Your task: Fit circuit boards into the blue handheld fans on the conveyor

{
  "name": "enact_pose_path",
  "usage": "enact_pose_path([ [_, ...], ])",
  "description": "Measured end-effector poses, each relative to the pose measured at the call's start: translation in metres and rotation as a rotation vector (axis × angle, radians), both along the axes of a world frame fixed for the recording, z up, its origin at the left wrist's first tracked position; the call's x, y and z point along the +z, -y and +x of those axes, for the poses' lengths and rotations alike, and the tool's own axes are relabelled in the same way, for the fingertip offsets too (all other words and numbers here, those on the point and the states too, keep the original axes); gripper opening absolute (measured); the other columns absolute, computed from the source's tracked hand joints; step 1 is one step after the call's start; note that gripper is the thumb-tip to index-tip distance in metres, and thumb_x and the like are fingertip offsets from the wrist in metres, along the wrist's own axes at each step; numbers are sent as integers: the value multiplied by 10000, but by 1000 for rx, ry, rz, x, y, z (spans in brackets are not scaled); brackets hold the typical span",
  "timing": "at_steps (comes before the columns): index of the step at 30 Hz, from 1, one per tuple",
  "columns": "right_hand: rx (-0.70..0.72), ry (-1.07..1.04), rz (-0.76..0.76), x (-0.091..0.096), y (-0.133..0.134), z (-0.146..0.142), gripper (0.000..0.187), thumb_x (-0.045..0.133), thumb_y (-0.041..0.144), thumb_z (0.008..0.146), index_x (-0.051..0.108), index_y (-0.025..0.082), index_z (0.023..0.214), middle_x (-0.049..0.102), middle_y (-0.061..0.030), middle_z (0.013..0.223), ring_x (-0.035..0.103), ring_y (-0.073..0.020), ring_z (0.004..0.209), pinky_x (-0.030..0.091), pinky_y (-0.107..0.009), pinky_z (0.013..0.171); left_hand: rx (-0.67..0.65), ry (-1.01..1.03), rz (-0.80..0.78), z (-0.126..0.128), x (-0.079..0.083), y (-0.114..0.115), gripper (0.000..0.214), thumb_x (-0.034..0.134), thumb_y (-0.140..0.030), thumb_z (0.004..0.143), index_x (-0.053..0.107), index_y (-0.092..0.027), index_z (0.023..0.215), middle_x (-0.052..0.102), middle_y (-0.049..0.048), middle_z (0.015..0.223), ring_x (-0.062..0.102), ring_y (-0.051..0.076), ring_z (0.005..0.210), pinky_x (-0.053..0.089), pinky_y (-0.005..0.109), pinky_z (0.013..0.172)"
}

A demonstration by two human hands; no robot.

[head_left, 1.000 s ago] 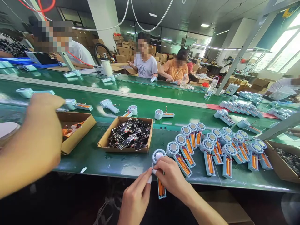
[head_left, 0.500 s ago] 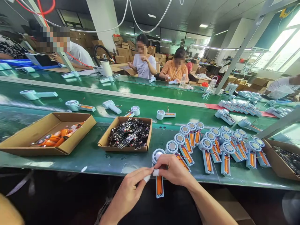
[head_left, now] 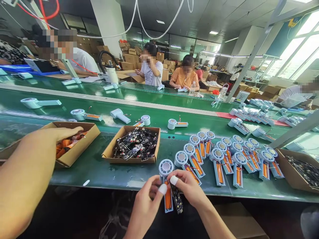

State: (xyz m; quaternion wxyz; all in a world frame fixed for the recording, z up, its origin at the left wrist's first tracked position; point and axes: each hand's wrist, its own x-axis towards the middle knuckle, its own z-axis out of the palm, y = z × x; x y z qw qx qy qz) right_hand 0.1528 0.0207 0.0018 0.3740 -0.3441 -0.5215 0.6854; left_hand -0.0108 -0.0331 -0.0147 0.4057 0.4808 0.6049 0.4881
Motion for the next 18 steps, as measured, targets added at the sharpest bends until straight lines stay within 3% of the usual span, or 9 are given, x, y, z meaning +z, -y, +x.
enact_pose_path([
  [3, 41, -172, -46, -12, 1, 1, 523, 774, 671, 739, 597, 182, 787, 532, 45, 632, 436, -70, 490, 398, -202, 486, -163, 112, -81, 8, -2, -10, 435, 757, -525, 747, 732, -158, 978, 776, 68, 795, 701, 210, 621, 592, 326, 614],
  [7, 115, -290, 2, -22, 5, 6, 711, 752, 853, 547, 572, 187, 719, 513, 45, 632, 361, -44, 414, 349, -193, 381, -388, 408, -165, 13, 2, -8, 466, 813, -548, 712, 746, -149, 946, 778, 71, 810, 740, 260, 772, 605, 389, 769],
  [11, 151, -302, 32, -18, 7, 7, 725, 759, 869, 496, 580, 192, 687, 529, 20, 655, 424, -72, 453, 411, -215, 391, -214, 469, -152, 17, 3, 3, 598, 797, -635, 690, 718, -161, 1046, 786, 88, 931, 748, 292, 898, 611, 406, 824],
  [15, 134, -342, 4, -11, 4, 6, 717, 676, 891, 602, 606, 186, 712, 547, 0, 667, 482, -105, 495, 439, -241, 435, -13, 324, -23, 17, 2, 9, 574, 722, -643, 762, 680, -189, 1111, 774, 85, 1088, 731, 292, 1035, 578, 389, 950],
  [18, 82, -309, 61, -5, 3, 8, 600, 740, 757, 693, 630, 185, 835, 576, -3, 716, 519, -114, 565, 451, -235, 512, 12, 191, 21, 14, 0, 9, 567, 632, -627, 843, 647, -191, 1205, 776, 85, 1093, 744, 281, 1013, 591, 357, 918],
])
